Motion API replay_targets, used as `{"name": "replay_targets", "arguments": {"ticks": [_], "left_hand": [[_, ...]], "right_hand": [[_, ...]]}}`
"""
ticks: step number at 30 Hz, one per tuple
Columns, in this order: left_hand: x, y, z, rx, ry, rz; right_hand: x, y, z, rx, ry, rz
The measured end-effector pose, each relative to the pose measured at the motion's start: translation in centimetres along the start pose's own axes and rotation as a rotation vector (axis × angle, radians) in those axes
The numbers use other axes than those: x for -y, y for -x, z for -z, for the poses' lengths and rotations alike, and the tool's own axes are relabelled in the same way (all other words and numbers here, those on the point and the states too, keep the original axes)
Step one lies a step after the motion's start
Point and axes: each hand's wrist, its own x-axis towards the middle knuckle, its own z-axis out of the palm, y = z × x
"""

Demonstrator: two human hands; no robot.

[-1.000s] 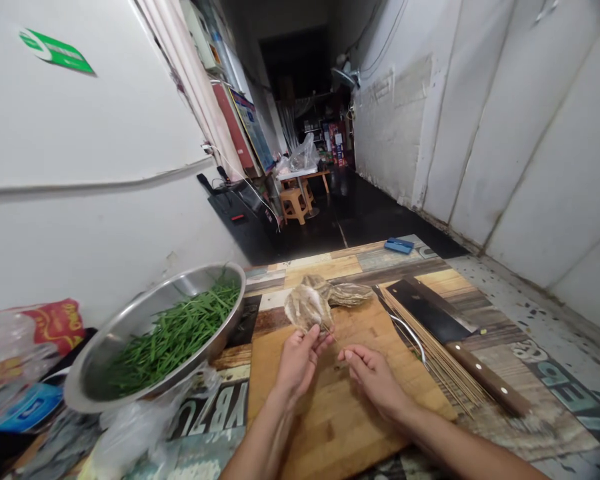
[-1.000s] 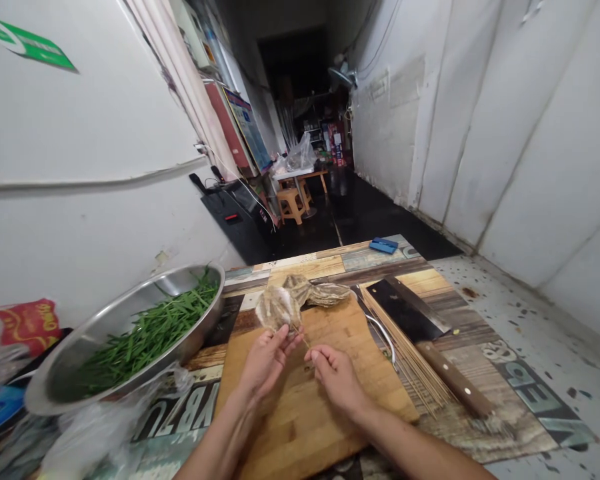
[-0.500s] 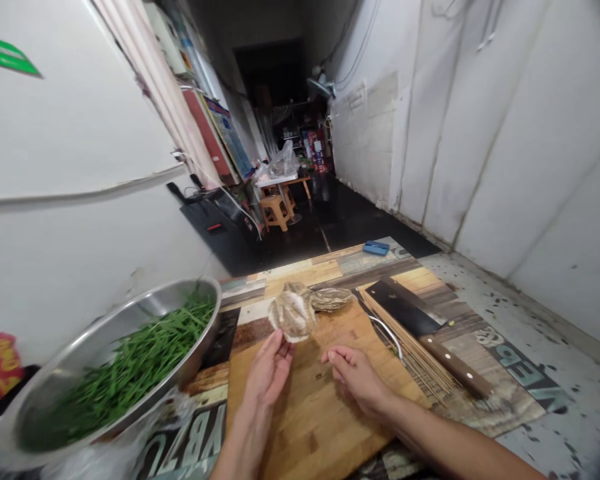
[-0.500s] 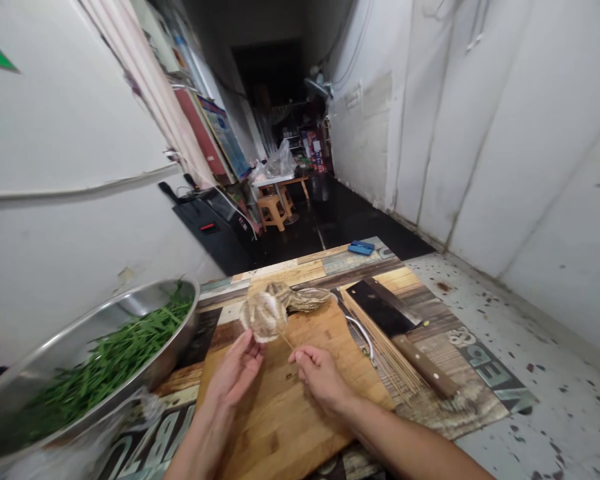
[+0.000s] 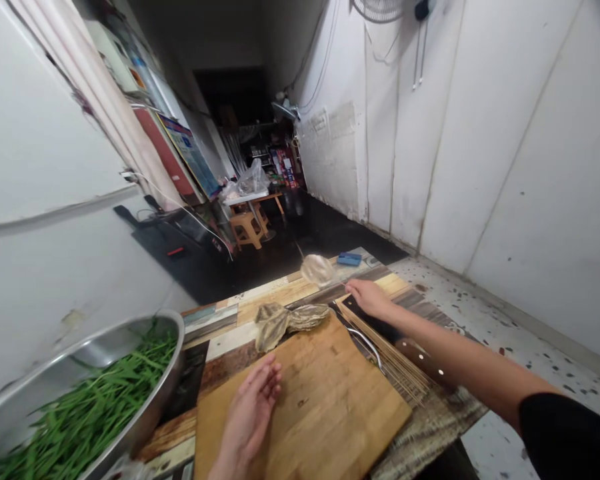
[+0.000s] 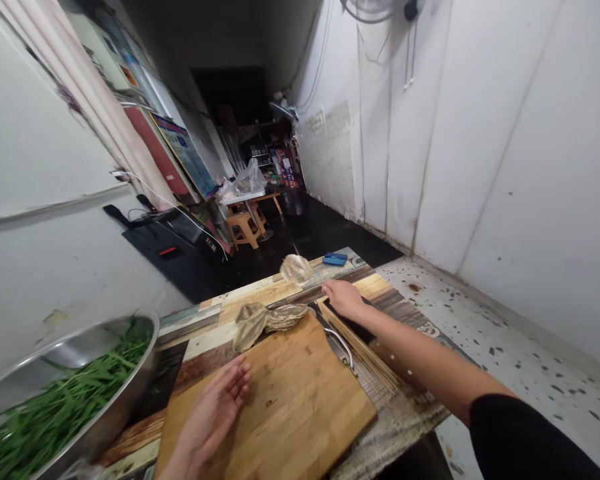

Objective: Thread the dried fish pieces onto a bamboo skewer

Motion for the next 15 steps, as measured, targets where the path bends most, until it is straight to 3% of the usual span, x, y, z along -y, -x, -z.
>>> {"name": "replay_targets", "arguments": {"ticks": [3, 7, 11, 15], "left_hand": [[0.1, -0.2, 0.2, -0.002, -0.002, 0.01], [0.3, -0.4, 0.2, 0.023, -0.002, 0.015], [0.4, -0.2, -0.1, 0.026, -0.014, 0.034], [0.2, 0.2, -0.2, 0.024, -0.037, 0.015]], "right_hand": [[-3.1, -3.7, -0.9, 0.073, 0.083, 0.023], [-5.2, -6.5, -2.5, 0.14, 0.179, 0.014], [-6.3, -7.3, -2.9, 0.143, 0.28, -0.056], [-7.1, -6.1, -0.7, 0.101, 0.324, -0.105]]}}
